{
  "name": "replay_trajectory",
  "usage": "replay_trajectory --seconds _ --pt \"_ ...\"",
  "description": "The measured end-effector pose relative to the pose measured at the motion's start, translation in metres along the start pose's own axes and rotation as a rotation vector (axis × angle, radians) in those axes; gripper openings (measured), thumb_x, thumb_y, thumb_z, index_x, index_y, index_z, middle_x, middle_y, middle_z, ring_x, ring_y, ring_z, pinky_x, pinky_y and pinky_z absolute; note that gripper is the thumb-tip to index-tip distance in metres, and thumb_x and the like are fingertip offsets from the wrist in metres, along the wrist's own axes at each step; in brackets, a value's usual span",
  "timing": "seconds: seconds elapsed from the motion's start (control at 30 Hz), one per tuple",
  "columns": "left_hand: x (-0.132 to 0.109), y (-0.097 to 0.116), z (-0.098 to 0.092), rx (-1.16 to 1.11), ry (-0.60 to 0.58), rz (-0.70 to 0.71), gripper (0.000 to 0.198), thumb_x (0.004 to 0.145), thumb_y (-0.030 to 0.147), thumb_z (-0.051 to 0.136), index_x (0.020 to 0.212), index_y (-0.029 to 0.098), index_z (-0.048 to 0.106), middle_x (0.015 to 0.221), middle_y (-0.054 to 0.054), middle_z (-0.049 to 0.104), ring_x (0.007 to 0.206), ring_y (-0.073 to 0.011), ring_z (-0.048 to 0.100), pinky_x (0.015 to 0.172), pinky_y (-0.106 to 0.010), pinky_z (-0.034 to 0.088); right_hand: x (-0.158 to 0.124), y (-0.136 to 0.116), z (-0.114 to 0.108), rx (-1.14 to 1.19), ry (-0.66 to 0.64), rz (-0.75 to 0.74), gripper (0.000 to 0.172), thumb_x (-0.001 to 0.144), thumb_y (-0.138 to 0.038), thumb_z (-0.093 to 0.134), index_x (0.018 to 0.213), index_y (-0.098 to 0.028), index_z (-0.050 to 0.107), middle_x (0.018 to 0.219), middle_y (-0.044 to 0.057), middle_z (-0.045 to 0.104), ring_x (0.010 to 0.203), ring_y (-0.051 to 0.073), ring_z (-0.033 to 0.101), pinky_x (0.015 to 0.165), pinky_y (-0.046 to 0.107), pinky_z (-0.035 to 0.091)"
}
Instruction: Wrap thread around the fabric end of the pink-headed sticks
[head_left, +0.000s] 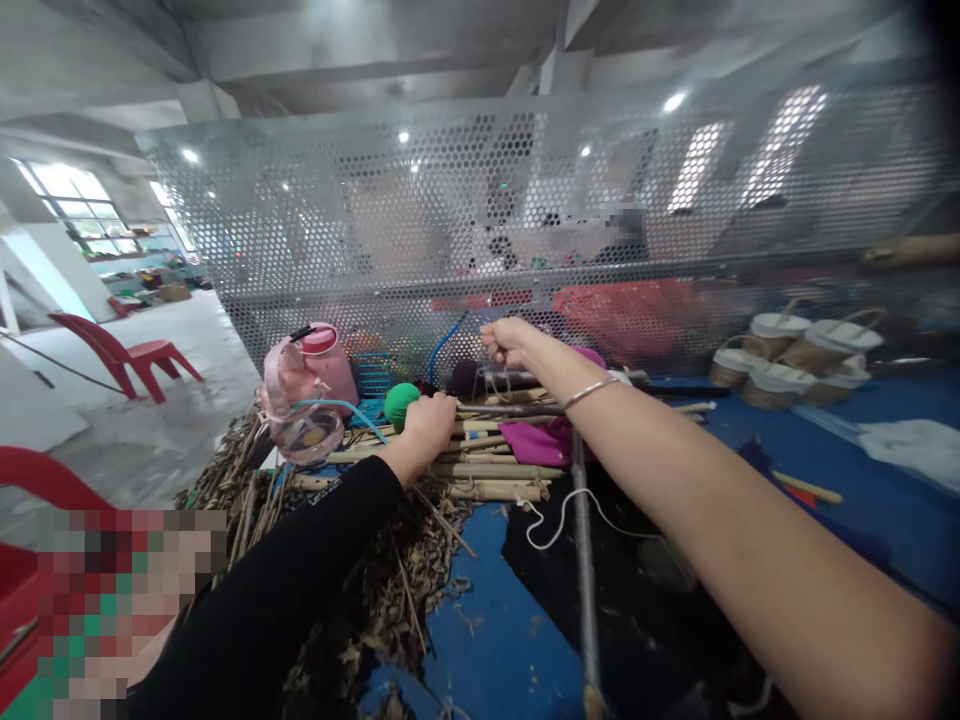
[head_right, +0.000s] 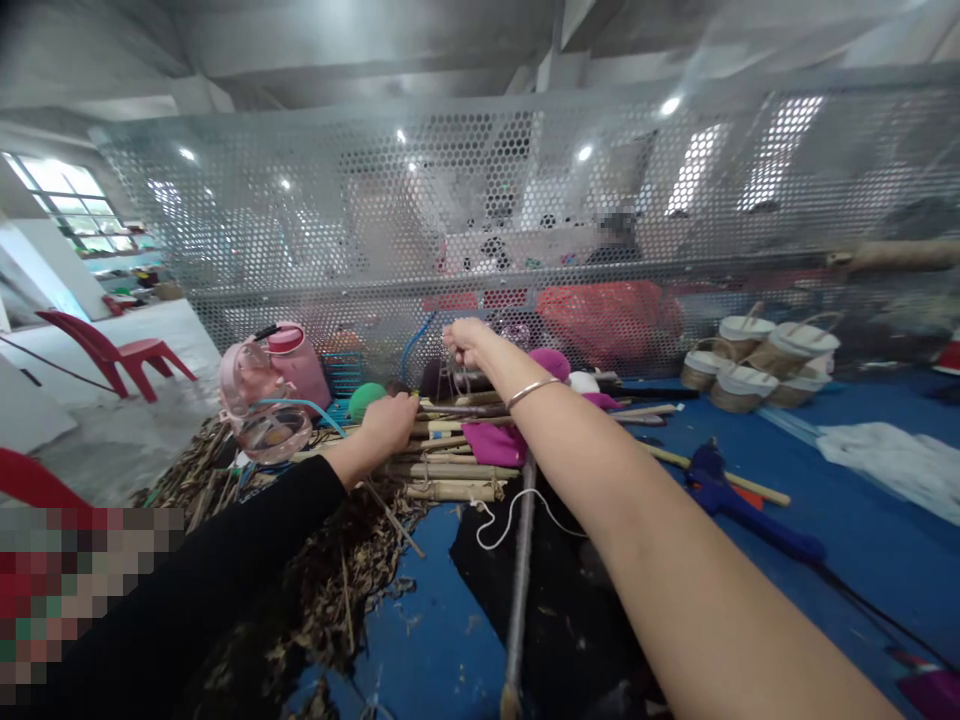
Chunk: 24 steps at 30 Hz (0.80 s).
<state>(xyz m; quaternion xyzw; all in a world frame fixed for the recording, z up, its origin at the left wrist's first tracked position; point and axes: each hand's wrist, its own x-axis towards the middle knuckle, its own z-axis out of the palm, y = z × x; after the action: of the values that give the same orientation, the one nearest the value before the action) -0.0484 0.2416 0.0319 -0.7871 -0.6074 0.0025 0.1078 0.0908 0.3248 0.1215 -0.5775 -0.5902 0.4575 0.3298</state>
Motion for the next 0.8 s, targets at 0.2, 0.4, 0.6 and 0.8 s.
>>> replay_trajectory --seconds 0.2,0.4,0.6,0.8 --pt "0.007 -0.005 -0.017 -0.022 -0.004 0.027 0.031 0.078 0.015 0.052 0.109 0.016 0.052 0.102 -0.014 0.057 0.095 -0.0252 0.059 0.077 -0.034 0.049 -0.018 -0.052 -0.008 0.347 0.063 -0.176 0.015 0.085 -0.012 0.035 0.073 -0.02 0.034 0.044 -0.01 0.026 0.031 0.003 0.022 0.036 0.013 0.016" --pt "0.007 -0.022 -0.032 -0.059 0.09 0.116 0.05 0.075 0.026 0.06 0.122 0.023 0.043 0.119 -0.01 0.049 0.105 -0.0248 0.052 0.085 -0.034 0.045 -0.023 -0.065 -0.011 0.401 0.203 -0.254 0.008 0.085 -0.013 0.037 0.083 -0.02 0.04 0.046 -0.01 0.03 0.032 0.003 0.027 0.038 0.014 0.019" --pt "0.01 -0.041 -0.016 -0.176 0.13 0.077 0.033 0.078 0.034 0.058 0.107 0.018 0.057 0.104 -0.01 0.059 0.101 -0.0217 0.054 0.089 -0.03 0.041 -0.015 -0.032 -0.009 -0.038 0.19 -0.132 0.007 0.087 -0.018 0.04 0.087 -0.018 0.047 0.05 -0.007 0.039 0.035 0.004 0.03 0.04 0.016 0.026" --pt "0.013 -0.061 -0.046 -0.625 0.158 -0.065 0.046 0.073 0.056 0.055 0.093 0.015 0.063 0.084 -0.006 0.066 0.078 -0.0169 0.059 0.074 -0.026 0.045 -0.041 -0.012 -0.009 -0.734 0.176 -0.153 0.036 0.06 -0.025 0.075 0.091 -0.011 0.06 0.092 0.014 0.061 0.089 0.028 0.057 0.075 0.037 0.044"
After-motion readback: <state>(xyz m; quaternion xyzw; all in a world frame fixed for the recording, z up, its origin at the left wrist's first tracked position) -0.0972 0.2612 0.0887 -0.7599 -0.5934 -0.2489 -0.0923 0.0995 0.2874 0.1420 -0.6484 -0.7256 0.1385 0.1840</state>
